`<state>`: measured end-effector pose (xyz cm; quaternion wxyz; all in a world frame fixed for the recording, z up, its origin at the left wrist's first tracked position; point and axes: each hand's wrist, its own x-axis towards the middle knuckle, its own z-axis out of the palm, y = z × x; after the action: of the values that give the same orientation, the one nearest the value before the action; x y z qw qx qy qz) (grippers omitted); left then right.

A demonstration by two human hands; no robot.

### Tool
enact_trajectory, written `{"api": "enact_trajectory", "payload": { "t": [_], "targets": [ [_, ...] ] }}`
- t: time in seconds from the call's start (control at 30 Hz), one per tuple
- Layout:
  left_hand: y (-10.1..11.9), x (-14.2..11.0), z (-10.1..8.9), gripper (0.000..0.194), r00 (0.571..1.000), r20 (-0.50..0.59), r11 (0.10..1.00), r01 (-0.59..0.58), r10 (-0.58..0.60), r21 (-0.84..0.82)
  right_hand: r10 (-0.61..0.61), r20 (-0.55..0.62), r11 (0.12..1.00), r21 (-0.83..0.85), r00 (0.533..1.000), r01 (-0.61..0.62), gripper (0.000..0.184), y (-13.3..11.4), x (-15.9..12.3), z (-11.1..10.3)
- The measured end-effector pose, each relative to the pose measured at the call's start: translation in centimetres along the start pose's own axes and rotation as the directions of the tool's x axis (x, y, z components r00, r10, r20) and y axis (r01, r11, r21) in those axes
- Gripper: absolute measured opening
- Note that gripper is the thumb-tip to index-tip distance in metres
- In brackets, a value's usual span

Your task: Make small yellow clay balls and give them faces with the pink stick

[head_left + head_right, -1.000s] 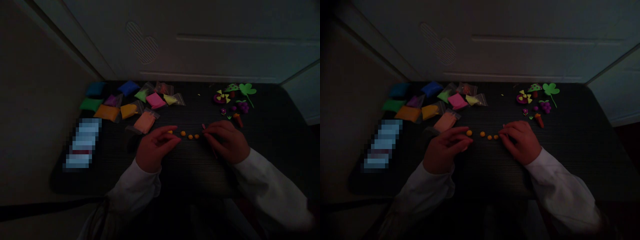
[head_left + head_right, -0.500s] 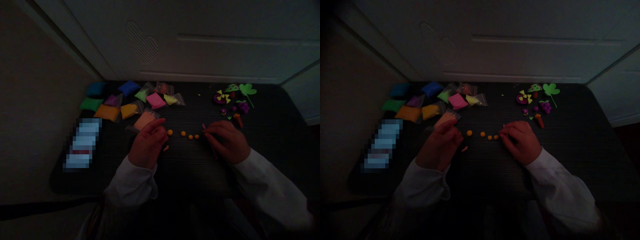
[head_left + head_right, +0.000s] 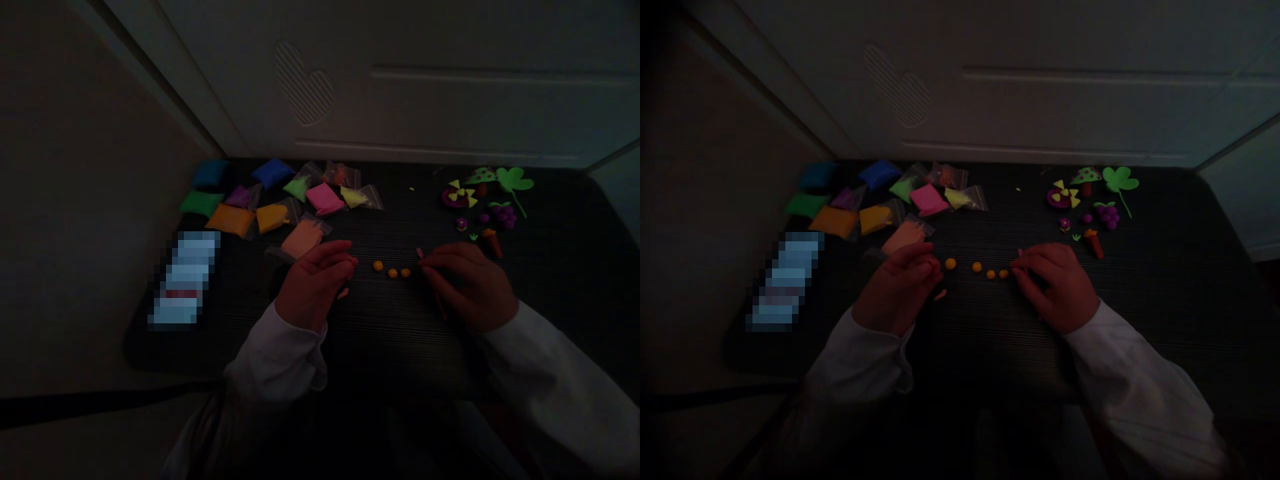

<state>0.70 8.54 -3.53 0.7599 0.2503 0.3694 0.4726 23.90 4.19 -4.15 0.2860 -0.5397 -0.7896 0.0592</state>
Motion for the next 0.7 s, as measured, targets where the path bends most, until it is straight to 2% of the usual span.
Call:
{"api": "enact_trajectory", "payload": {
  "t": [0.13, 0.27, 0.53, 0.7],
  "targets": [
    [-0.05, -0.01, -0.08, 0.029, 1.0, -0.013, 1.0, 0.004, -0.004, 0.002, 0.005, -0.011, 1.0, 0.0, 1.0, -0.005, 0.013, 0.01, 0.03, 0.03],
    [-0.11, -0.11, -0.19, 0.021, 0.998, -0.069, 1.0, 0.017, -0.016, 0.014, 0.005, -0.004, 1.0, 0.001, 1.0, -0.005, 0.013, -0.02, 0.15, 0.1],
    [0.02, -0.05, -0.2, 0.016, 0.992, -0.115, 0.998, -0.063, 0.06, -0.029, 0.004, -0.011, 1.0, -0.003, 1.0, -0.004, 0.013, -0.17, 0.11, -0.15],
    [0.16, -0.06, -0.08, 0.017, 0.991, -0.12, 0.998, -0.066, 0.063, -0.024, 0.012, -0.015, 1.0, 0.003, 1.0, -0.012, 0.013, -0.17, 0.07, -0.1]
  ]
}}
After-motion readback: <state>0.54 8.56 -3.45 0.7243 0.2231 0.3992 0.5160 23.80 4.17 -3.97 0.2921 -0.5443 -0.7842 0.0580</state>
